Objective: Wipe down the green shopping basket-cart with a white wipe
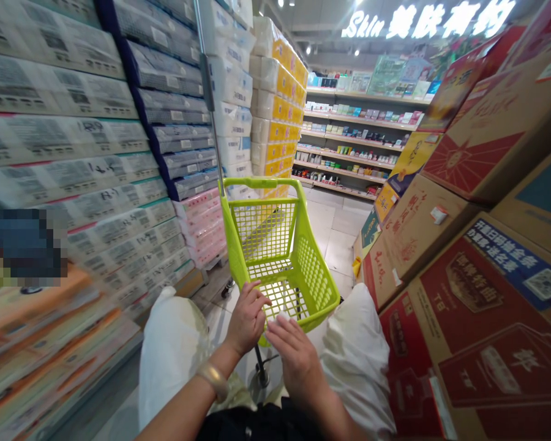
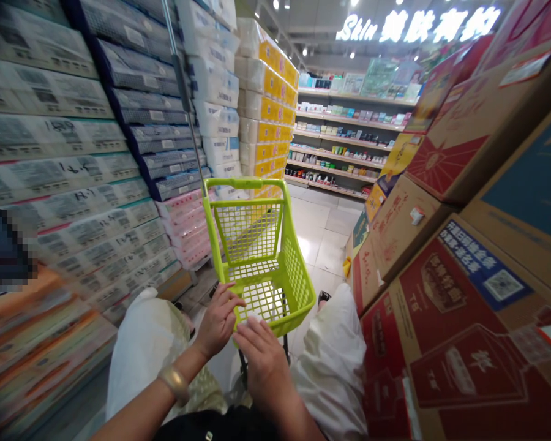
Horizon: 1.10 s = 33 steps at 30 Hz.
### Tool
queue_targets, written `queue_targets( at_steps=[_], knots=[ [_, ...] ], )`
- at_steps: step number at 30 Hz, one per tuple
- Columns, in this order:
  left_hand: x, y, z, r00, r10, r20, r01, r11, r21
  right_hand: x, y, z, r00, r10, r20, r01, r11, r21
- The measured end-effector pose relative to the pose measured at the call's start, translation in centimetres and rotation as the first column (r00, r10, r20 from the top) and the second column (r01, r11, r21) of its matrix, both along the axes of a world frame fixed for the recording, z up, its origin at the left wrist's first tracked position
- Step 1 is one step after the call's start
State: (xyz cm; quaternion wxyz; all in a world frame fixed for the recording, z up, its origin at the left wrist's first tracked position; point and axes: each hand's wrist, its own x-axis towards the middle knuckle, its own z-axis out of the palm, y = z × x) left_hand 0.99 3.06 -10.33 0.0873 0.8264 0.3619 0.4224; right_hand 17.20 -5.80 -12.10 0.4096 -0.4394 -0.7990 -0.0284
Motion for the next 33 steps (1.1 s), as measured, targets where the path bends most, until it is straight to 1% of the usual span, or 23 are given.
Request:
queue_targets(
  at_steps=[1, 2, 4, 6, 8, 9, 10, 11, 12, 13, 15, 16, 17, 18, 20, 21, 23, 25, 27, 29, 30, 32, 33],
  knots=[
    [-0.1, 0.0, 0.0, 1.000, -0.001, -0.003, 0.001, 1.000, 0.001, 0.2, 0.0, 0.1, 1.000, 0.010, 0.003, -0.010, 1.000, 0.002],
    [-0.1, 0.0, 0.0, 1.000, -0.001, -0.005, 0.001, 1.000, 0.003, 1.0, 0.2, 0.0, 1.000, -0.012, -0.009, 0.012, 1.000, 0.008],
    [-0.1, 0.0, 0.1, 1.000, -0.002, -0.006, 0.002, 1.000, 0.006, 3.6, 0.6, -0.3, 0.990, -0.126, -0.069, 0.129, 0.991, 0.029],
    [0.0, -0.1, 0.1, 1.000, -0.001, 0.000, 0.001, 1.000, 0.005, 6.3, 1.0, -0.9, 0.950, -0.268, -0.160, 0.278, 0.960, 0.043],
    [0.1, -0.1, 0.1, 1.000, 0.002, 0.007, -0.002, 1.000, -0.001, 7.7, 1.2, -1.3, 0.908, -0.357, -0.220, 0.375, 0.926, 0.044],
    [0.1, 0.0, 0.1, 1.000, 0.004, 0.009, -0.004, 1.000, -0.002, 7.5, 1.1, -1.4, 0.899, -0.373, -0.230, 0.393, 0.919, 0.046],
    [0.2, 0.0, 0.1, 1.000, 0.005, 0.010, -0.005, 1.000, -0.001, 6.9, 1.0, -1.3, 0.905, -0.363, -0.221, 0.381, 0.923, 0.047],
    [0.2, 0.0, 0.1, 1.000, 0.005, 0.009, -0.005, 1.000, 0.001, 5.7, 0.8, -1.2, 0.924, -0.327, -0.199, 0.344, 0.938, 0.053],
    [0.2, 0.0, 0.0, 1.000, 0.002, 0.007, -0.002, 1.000, 0.005, 4.4, 0.6, -1.1, 0.950, -0.270, -0.158, 0.280, 0.959, 0.047],
    [0.1, 0.0, 0.0, 1.000, -0.001, 0.005, 0.001, 1.000, 0.008, 2.9, 0.3, -0.8, 0.977, -0.182, -0.109, 0.189, 0.981, 0.053],
    [0.0, 0.0, 0.0, 1.000, -0.008, -0.002, 0.008, 1.000, 0.011, 0.8, 0.0, -0.4, 0.999, -0.042, -0.034, 0.043, 0.998, 0.038],
    [-0.1, 0.0, 0.0, 1.000, -0.009, -0.006, 0.009, 1.000, 0.011, 0.4, -0.1, -0.2, 1.000, -0.007, -0.012, 0.007, 1.000, 0.027],
    [-0.1, 0.0, 0.0, 1.000, -0.008, -0.010, 0.008, 1.000, 0.010, 0.5, 0.0, -0.2, 1.000, -0.002, -0.008, 0.002, 1.000, 0.019],
    [-0.2, 0.0, 0.0, 1.000, -0.007, -0.015, 0.007, 1.000, 0.008, 1.3, 0.1, -0.2, 0.999, -0.029, -0.022, 0.030, 0.999, 0.018],
    [-0.2, 0.0, 0.1, 1.000, -0.003, -0.020, 0.003, 1.000, 0.002, 3.9, 0.6, -0.5, 0.984, -0.155, -0.093, 0.158, 0.987, 0.023],
    [-0.2, 0.0, 0.1, 1.000, -0.003, -0.021, 0.003, 1.000, -0.003, 5.3, 0.8, -0.7, 0.961, -0.234, -0.149, 0.243, 0.969, 0.041],
    [-0.1, -0.1, 0.2, 1.000, 0.001, -0.019, -0.001, 1.000, -0.013, 7.4, 1.2, -1.1, 0.914, -0.339, -0.222, 0.355, 0.934, 0.039],
    [0.0, -0.1, 0.3, 1.000, 0.005, -0.017, -0.006, 1.000, -0.020, 7.4, 1.2, -1.2, 0.895, -0.373, -0.246, 0.392, 0.919, 0.034],
    [0.1, -0.1, 0.4, 1.000, 0.008, -0.013, -0.008, 1.000, -0.021, 5.2, 0.9, -1.0, 0.925, -0.321, -0.202, 0.335, 0.941, 0.038],
    [0.1, 0.0, 0.4, 1.000, 0.006, -0.010, -0.006, 1.000, -0.016, 2.2, 0.4, -0.6, 0.981, -0.170, -0.097, 0.176, 0.983, 0.058],
    [0.0, 0.0, 0.4, 1.000, 0.005, -0.010, -0.005, 1.000, -0.013, 0.9, 0.3, -0.4, 0.993, -0.103, -0.051, 0.106, 0.993, 0.054],
    [-0.1, 0.0, 0.4, 1.000, 0.004, -0.016, -0.004, 1.000, -0.011, -0.3, 0.1, -0.1, 0.999, -0.039, -0.006, 0.039, 0.999, 0.034],
    [-0.1, 0.0, 0.4, 1.000, 0.004, -0.021, -0.004, 1.000, -0.012, 0.0, 0.1, -0.1, 0.999, -0.039, -0.006, 0.039, 0.999, 0.031]
  ],
)
